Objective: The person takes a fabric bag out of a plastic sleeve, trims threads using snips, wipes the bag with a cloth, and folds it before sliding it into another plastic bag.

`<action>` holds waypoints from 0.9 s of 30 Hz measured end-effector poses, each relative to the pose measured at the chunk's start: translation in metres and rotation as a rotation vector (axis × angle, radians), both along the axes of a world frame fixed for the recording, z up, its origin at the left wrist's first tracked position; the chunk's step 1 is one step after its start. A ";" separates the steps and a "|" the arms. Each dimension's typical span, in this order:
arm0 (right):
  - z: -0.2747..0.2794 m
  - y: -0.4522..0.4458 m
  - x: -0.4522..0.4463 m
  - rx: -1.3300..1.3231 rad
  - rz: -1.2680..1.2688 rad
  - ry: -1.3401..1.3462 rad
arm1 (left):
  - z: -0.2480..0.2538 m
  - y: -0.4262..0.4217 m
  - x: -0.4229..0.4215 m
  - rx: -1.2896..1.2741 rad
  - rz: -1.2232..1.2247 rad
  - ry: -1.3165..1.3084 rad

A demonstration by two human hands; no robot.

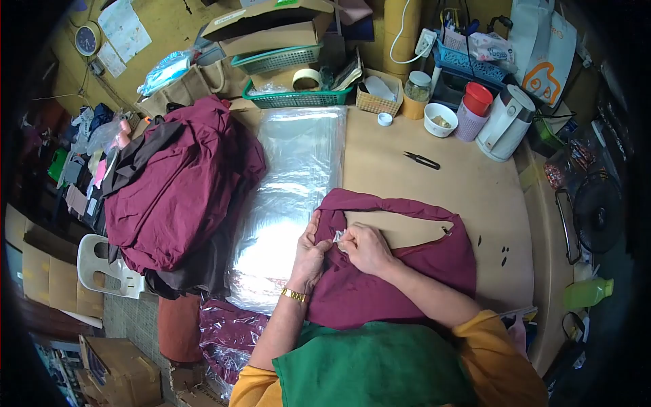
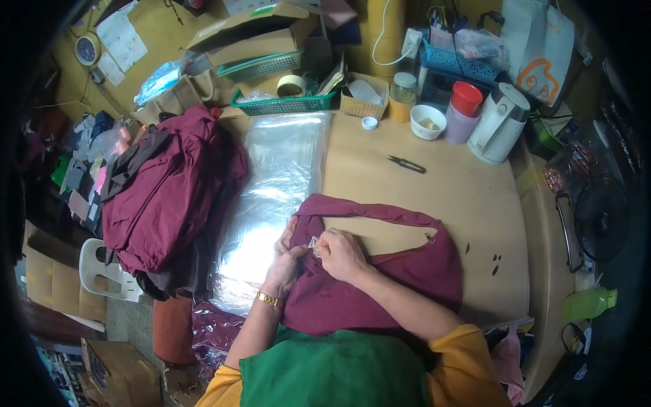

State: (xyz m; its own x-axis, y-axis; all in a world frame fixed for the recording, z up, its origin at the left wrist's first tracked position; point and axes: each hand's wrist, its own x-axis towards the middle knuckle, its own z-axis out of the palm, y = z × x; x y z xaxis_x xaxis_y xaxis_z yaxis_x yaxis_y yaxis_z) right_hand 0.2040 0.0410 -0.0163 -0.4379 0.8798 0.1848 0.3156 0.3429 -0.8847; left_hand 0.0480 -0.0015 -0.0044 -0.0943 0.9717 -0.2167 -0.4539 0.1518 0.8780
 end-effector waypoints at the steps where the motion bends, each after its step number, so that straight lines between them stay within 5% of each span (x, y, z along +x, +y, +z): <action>1: -0.005 0.005 -0.002 0.003 -0.002 -0.003 | 0.003 0.000 0.002 0.001 0.008 0.039; 8: 0.008 0.029 -0.027 0.059 -0.085 -0.029 | 0.009 0.000 0.001 -0.039 -0.031 -0.010; 11: 0.019 0.011 0.001 0.003 -0.016 -0.140 | 0.013 0.001 0.001 -0.005 -0.006 0.192; 13: 0.040 0.004 0.031 0.106 0.127 -0.267 | 0.015 0.009 -0.014 0.081 -0.008 0.534; 15: 0.059 0.010 0.069 0.317 -0.036 -0.264 | 0.036 0.015 -0.033 0.174 0.010 0.899; 16: 0.067 0.022 0.090 0.438 -0.081 -0.279 | 0.045 0.013 -0.030 0.358 0.358 1.584; 17: 0.080 0.026 0.103 0.422 -0.161 -0.334 | 0.079 0.011 -0.015 0.437 0.423 1.587; 19: 0.081 0.033 0.125 0.671 -0.178 -0.497 | 0.068 0.017 0.011 0.502 -0.035 1.350; 21: 0.061 0.044 0.133 0.807 -0.197 -0.667 | 0.054 0.017 0.071 0.520 -0.560 1.396; 23: 0.045 0.057 0.135 0.939 -0.210 -0.839 | 0.035 0.013 0.125 0.654 -0.451 1.370; 25: 0.042 0.076 0.130 0.344 -0.174 -0.827 | 0.019 0.019 0.145 0.716 -0.368 1.382; 27: 0.046 0.087 0.129 0.445 -0.250 -0.708 | 0.009 0.024 0.151 0.770 -0.285 1.392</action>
